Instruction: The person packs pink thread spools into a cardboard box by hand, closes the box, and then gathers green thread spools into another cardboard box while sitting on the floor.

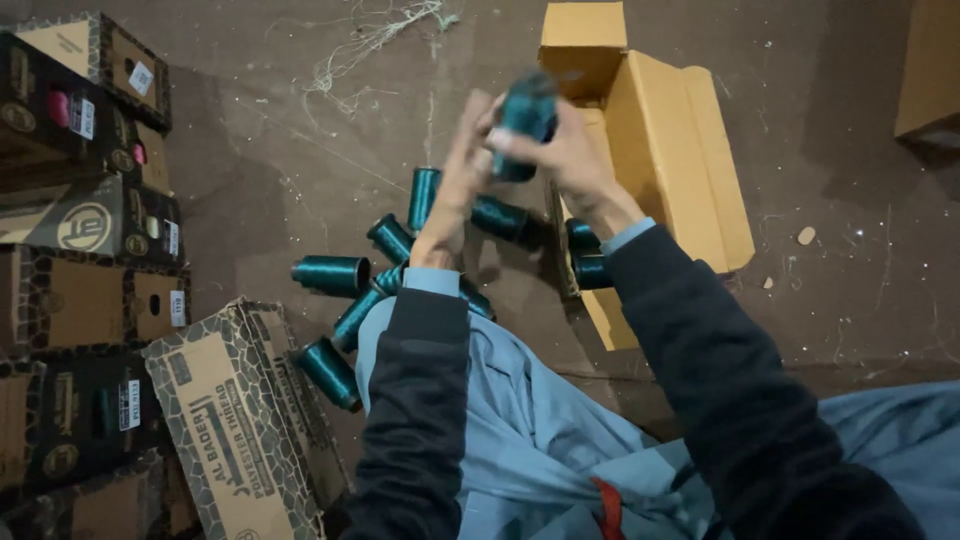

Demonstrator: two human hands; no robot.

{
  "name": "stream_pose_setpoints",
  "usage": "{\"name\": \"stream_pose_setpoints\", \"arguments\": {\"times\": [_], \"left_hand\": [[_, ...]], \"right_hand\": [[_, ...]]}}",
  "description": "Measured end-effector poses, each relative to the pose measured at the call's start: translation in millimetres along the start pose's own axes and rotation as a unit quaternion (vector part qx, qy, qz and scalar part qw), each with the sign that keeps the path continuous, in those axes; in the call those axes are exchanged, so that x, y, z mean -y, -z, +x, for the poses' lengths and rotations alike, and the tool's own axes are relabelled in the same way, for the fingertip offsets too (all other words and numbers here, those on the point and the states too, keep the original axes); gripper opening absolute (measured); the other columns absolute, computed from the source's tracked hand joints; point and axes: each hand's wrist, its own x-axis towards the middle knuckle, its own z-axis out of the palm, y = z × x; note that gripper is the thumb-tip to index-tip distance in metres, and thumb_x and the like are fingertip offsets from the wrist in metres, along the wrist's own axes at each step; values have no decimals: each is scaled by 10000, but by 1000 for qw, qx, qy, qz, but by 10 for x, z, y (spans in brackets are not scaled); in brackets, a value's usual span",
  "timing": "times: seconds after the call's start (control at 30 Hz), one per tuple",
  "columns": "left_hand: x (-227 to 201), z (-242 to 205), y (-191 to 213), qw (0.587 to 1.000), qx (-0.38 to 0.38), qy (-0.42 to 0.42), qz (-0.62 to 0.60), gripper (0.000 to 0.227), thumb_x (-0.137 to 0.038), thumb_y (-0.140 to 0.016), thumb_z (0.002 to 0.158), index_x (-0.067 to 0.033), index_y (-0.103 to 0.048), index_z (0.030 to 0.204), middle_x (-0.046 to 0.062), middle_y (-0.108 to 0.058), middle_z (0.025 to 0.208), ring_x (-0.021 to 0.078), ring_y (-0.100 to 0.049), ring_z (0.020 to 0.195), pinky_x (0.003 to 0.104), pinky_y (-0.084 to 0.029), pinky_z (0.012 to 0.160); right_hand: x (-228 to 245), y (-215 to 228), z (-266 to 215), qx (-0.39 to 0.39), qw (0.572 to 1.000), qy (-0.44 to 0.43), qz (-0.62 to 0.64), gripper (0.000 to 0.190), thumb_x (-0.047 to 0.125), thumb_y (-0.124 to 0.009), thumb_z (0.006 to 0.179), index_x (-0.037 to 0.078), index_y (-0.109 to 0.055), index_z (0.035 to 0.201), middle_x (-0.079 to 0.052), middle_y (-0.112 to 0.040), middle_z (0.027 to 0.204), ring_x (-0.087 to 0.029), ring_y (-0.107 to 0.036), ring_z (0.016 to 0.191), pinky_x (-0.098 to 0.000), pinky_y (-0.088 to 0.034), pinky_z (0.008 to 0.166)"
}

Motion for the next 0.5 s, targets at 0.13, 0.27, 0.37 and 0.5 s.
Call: {"name": "stream_pose_setpoints", "arguments": {"times": [0.13,0.27,0.37,0.5], "left_hand": [[112,-22,-96,982,122,135,-39,357,-363,-622,988,-90,-581,1214,18,-691,799,82,-566,628,223,-409,563],[199,30,9,988,-115,-100,-11,315,-373,-496,1069,-164,-710,970,-14,-689,1006,132,-600,942,309,-444,902],[205,48,28,970,-140,-148,-134,342,-402,-504,1097,-159,-737,1041,24,-614,1266,191,-504,1187,381,-378,1041],[287,79,-50,919,-90,-173,-343,330,-332,-475,1107,-52,-647,1074,17,-496,673,144,-474,623,293,-411,654]], "right_hand": [[29,74,68,-26,982,35,182,325,354,-787,922,198,-633,1162,-26,-734,1188,-218,-685,1186,-445,-503,1096],[-31,198,65,-124,975,-45,178,426,387,-835,822,156,-640,1122,-27,-770,1064,-188,-727,1044,-405,-543,1026],[-7,164,12,-151,971,-94,162,422,414,-808,811,150,-628,1087,-22,-763,1011,-167,-739,954,-390,-589,956],[-105,206,-25,-139,959,-152,195,456,344,-794,823,112,-590,1158,-36,-731,971,-147,-730,844,-340,-625,849]]}}
